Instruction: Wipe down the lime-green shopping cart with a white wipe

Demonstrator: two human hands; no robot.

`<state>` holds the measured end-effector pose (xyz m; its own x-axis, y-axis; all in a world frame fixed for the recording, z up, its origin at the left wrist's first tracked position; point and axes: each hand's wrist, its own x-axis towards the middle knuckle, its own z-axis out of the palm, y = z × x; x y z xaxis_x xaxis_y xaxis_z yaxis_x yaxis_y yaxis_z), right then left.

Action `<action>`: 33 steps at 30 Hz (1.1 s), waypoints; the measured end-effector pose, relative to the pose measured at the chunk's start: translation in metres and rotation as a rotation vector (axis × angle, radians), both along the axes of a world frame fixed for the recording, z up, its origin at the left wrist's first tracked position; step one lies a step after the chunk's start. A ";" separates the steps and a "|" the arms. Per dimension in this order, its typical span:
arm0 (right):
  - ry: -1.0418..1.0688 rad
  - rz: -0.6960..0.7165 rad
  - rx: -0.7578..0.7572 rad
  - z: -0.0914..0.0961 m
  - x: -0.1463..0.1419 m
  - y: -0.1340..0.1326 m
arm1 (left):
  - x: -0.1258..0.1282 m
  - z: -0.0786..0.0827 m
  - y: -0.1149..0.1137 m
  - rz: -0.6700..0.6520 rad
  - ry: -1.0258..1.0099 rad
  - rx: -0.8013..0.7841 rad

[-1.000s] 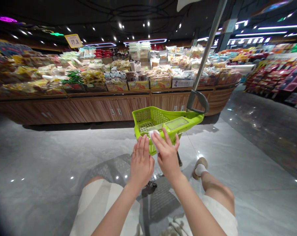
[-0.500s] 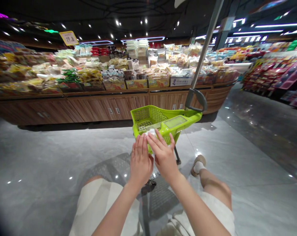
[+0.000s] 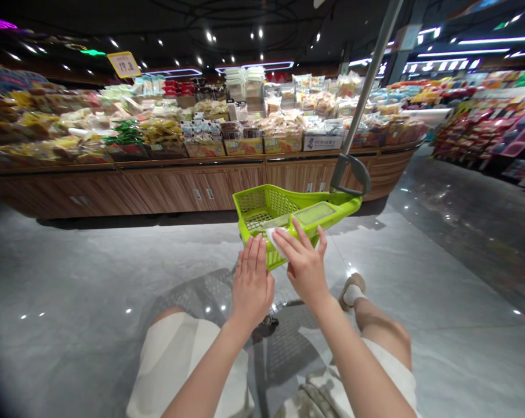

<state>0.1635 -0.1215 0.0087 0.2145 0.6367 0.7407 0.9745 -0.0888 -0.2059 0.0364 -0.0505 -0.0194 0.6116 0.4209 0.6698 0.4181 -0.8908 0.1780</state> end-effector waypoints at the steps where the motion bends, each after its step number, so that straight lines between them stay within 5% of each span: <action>1: 0.005 -0.043 0.017 0.001 0.006 -0.001 | -0.001 0.000 0.000 -0.003 0.004 0.002; 4: 0.053 -0.134 0.081 0.000 0.010 -0.002 | -0.001 0.000 0.001 -0.010 0.001 0.003; 10: -0.017 0.037 -0.003 -0.005 -0.011 -0.005 | -0.001 -0.001 0.001 0.014 -0.020 -0.003; 16: 0.070 -0.155 0.116 -0.005 0.012 -0.006 | -0.003 -0.001 0.001 -0.009 -0.001 0.000; 22: -0.041 0.079 0.023 -0.020 -0.025 -0.002 | -0.001 -0.002 0.000 0.022 -0.020 -0.003; 29: 0.012 -0.137 0.170 -0.026 0.019 -0.008 | -0.006 0.002 0.002 -0.014 -0.002 -0.001; 33: 0.073 -0.115 0.185 -0.031 -0.009 -0.001 | -0.002 0.002 -0.002 0.005 -0.016 0.002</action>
